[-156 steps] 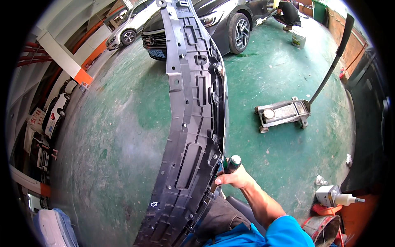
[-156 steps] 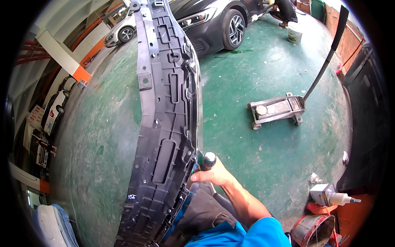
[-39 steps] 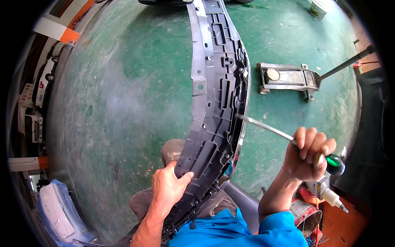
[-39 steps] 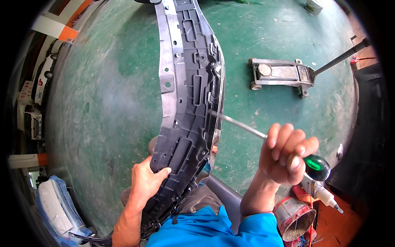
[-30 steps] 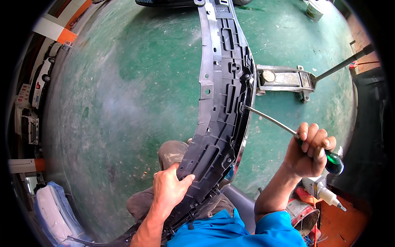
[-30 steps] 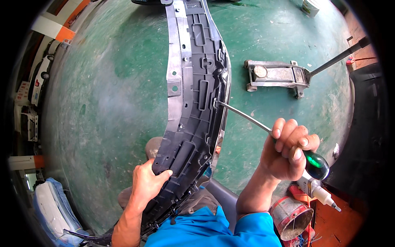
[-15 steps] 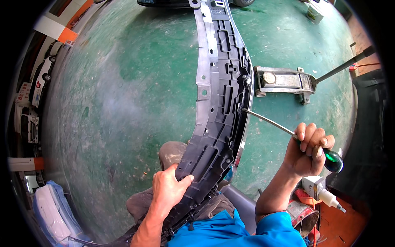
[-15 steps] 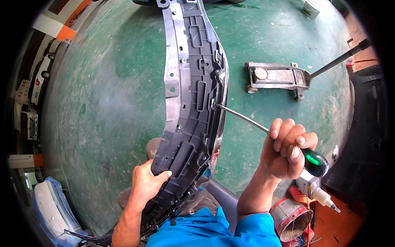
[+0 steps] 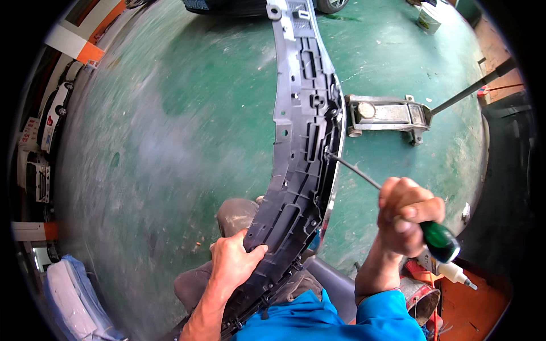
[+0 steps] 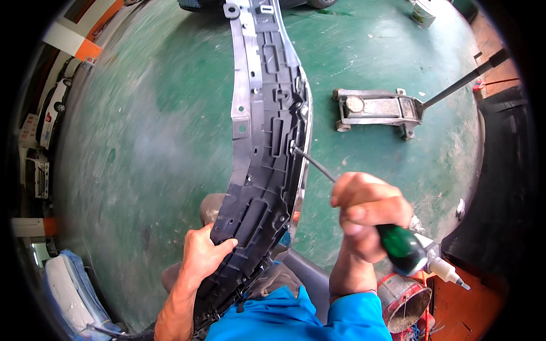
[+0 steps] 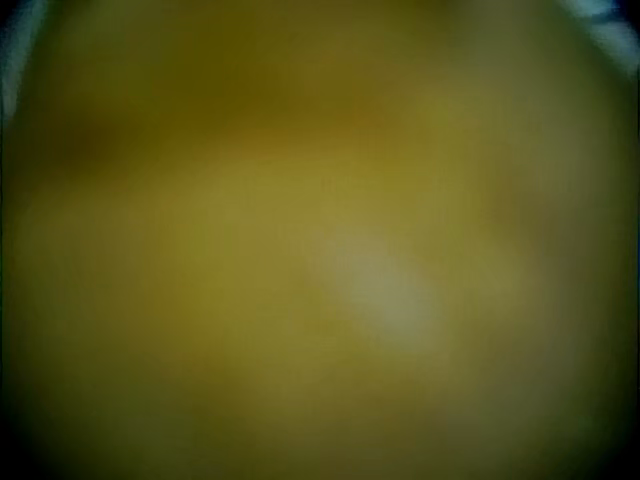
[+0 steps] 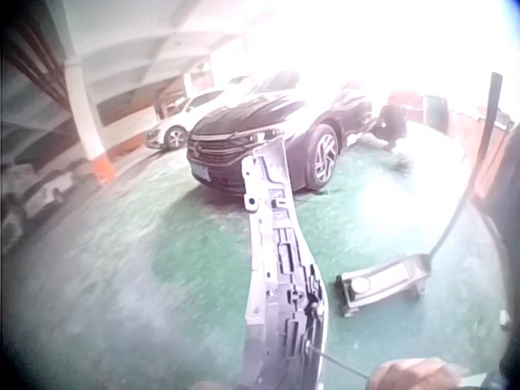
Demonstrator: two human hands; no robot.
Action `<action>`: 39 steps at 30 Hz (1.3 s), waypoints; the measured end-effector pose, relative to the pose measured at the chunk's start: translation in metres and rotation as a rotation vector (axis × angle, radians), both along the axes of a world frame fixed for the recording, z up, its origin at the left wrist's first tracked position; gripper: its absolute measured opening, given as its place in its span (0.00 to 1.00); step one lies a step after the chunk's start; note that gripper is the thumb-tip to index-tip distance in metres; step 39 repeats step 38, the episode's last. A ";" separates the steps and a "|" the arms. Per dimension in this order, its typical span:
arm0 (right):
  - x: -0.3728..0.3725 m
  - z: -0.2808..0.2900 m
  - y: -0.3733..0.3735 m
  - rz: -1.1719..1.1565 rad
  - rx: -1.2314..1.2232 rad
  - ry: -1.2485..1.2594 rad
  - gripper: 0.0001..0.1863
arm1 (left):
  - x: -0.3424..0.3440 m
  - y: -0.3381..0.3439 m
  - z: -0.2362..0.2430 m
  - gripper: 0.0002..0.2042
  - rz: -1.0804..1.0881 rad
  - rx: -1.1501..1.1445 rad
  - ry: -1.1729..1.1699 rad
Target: The person uses a screwdriver to remove screws from a long, black plastic car bumper component. They work along the length of the part, unscrewing fasteners and occasionally adjusting the part's position on their lap.
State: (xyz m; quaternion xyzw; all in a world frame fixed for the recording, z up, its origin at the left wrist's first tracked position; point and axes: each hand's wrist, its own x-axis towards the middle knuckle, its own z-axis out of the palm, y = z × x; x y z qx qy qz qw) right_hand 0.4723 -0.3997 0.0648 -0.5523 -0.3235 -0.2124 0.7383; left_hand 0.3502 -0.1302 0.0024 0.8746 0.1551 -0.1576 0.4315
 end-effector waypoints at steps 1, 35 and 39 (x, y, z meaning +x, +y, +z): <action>-0.001 0.000 0.007 0.004 0.014 0.034 0.10 | -0.001 0.000 0.001 0.17 -0.001 0.016 -0.008; 0.032 -0.055 0.029 0.026 -0.838 0.968 0.14 | -0.020 0.026 -0.043 0.30 -0.023 -0.011 0.079; 0.048 -0.082 0.019 0.083 -0.846 1.024 0.13 | -0.067 0.051 -0.047 0.34 0.031 -0.161 0.081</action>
